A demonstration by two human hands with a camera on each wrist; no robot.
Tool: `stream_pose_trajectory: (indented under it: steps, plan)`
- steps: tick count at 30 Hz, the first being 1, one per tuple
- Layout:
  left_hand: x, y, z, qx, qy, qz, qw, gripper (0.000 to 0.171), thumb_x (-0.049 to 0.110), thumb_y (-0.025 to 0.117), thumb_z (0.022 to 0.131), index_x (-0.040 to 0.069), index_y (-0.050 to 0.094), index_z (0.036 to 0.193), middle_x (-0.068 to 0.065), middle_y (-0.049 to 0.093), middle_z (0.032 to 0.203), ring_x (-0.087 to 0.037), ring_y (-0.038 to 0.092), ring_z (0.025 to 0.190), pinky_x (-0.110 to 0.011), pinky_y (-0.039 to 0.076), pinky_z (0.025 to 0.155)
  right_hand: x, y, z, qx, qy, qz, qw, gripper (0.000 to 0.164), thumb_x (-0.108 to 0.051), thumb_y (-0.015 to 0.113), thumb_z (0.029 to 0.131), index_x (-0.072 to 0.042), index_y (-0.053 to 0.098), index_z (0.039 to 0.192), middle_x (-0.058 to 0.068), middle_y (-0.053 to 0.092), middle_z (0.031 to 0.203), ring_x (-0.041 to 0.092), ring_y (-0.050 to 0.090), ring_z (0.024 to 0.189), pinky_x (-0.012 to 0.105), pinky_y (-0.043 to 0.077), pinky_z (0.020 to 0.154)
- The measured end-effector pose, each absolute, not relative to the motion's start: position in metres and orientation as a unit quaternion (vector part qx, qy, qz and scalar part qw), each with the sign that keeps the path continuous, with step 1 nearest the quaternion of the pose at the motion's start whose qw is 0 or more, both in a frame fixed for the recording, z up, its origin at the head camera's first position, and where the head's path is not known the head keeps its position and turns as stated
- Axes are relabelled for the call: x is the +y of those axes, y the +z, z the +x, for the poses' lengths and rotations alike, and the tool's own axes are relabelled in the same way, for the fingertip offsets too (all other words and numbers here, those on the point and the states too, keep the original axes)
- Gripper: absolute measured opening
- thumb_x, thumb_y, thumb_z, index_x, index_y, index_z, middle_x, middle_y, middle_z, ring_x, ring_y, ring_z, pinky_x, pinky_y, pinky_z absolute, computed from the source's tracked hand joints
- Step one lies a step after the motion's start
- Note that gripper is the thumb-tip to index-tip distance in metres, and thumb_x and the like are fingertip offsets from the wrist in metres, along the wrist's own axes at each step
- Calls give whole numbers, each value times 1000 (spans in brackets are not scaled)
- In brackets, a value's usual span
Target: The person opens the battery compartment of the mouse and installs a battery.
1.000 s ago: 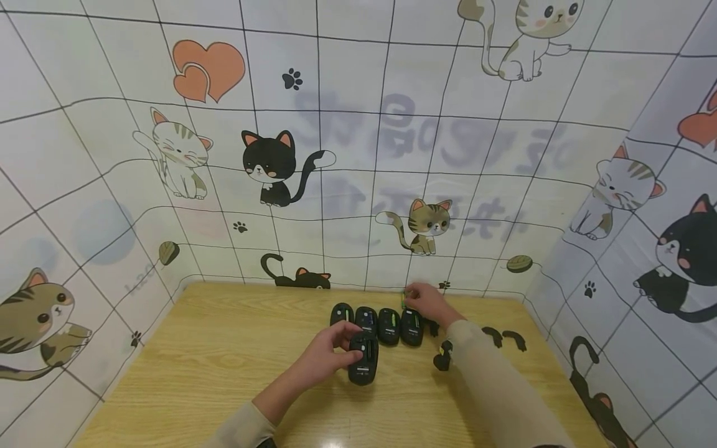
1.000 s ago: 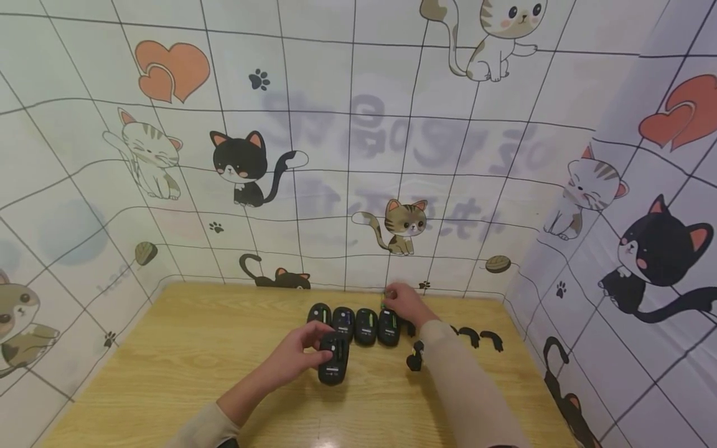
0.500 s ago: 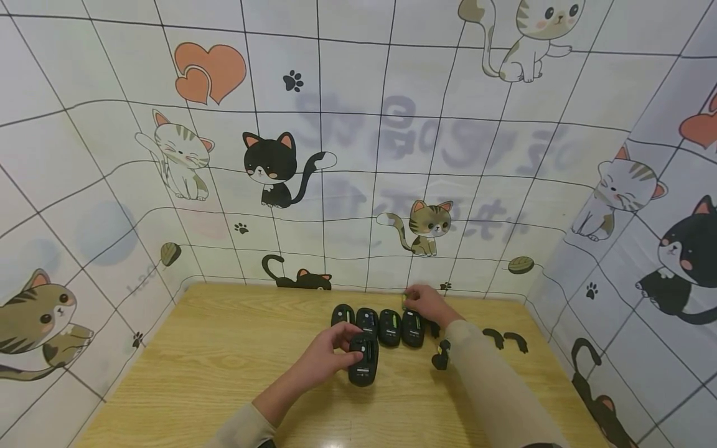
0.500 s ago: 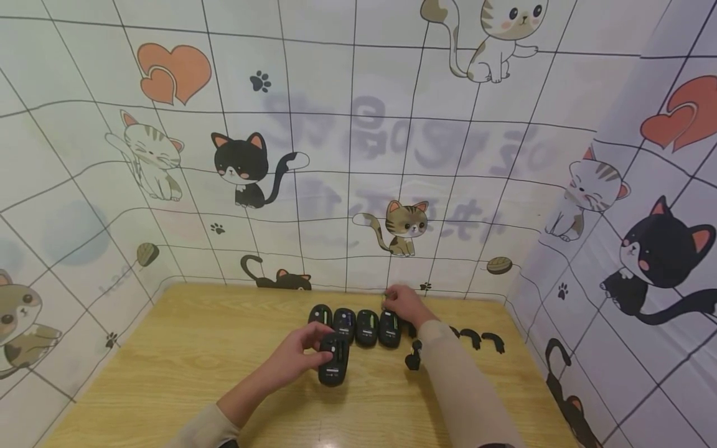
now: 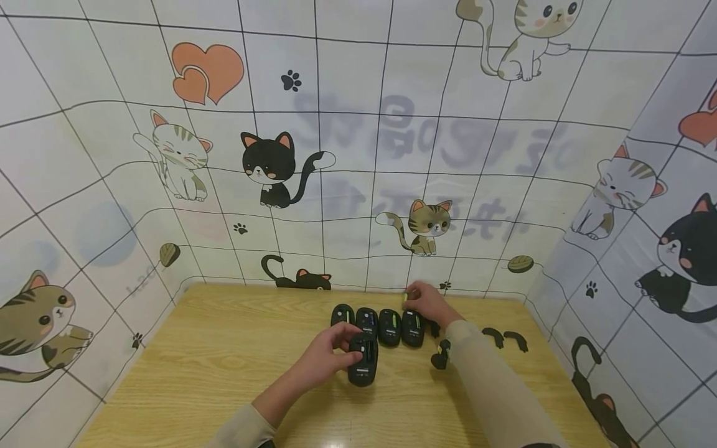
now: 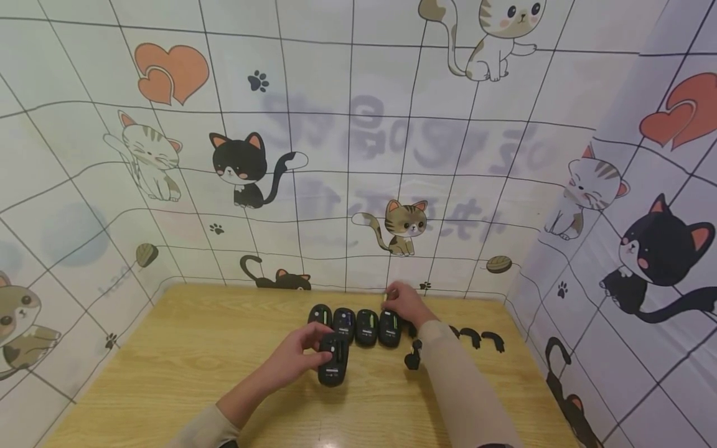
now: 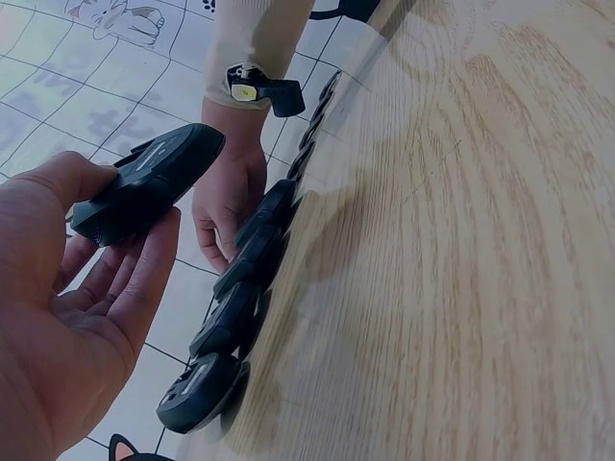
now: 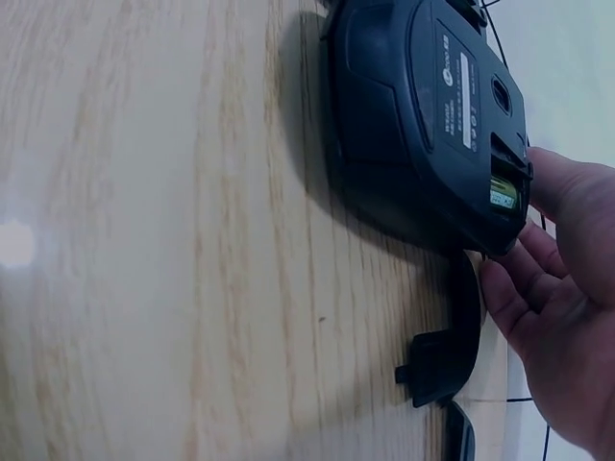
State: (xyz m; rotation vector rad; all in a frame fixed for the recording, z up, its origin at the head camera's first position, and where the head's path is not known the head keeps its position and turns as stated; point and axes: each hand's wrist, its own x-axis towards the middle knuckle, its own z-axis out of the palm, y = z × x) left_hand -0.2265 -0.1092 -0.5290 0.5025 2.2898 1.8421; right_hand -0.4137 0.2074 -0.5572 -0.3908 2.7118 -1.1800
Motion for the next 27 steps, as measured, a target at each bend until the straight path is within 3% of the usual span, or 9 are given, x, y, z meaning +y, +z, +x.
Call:
stream_pose_trajectory:
  steps: [12,27]
  plan:
    - [-108,-528,-226,758,625,169,86,41,9,84,98,8,68,135,-8,69,116,-24,67,98,-35,68,74,206,-563,-411,886,-449,-112,16,24,-1,80,99,1,64,116,13,76,107,26,73,97,40,62,84]
    - [-107,-530,-227,757,625,167,86,42,10,84,98,9,68,137,-8,69,117,-24,67,99,-34,68,74,208,-560,-404,851,-516,-91,-31,22,-5,83,99,0,67,112,14,72,107,26,70,98,32,56,82]
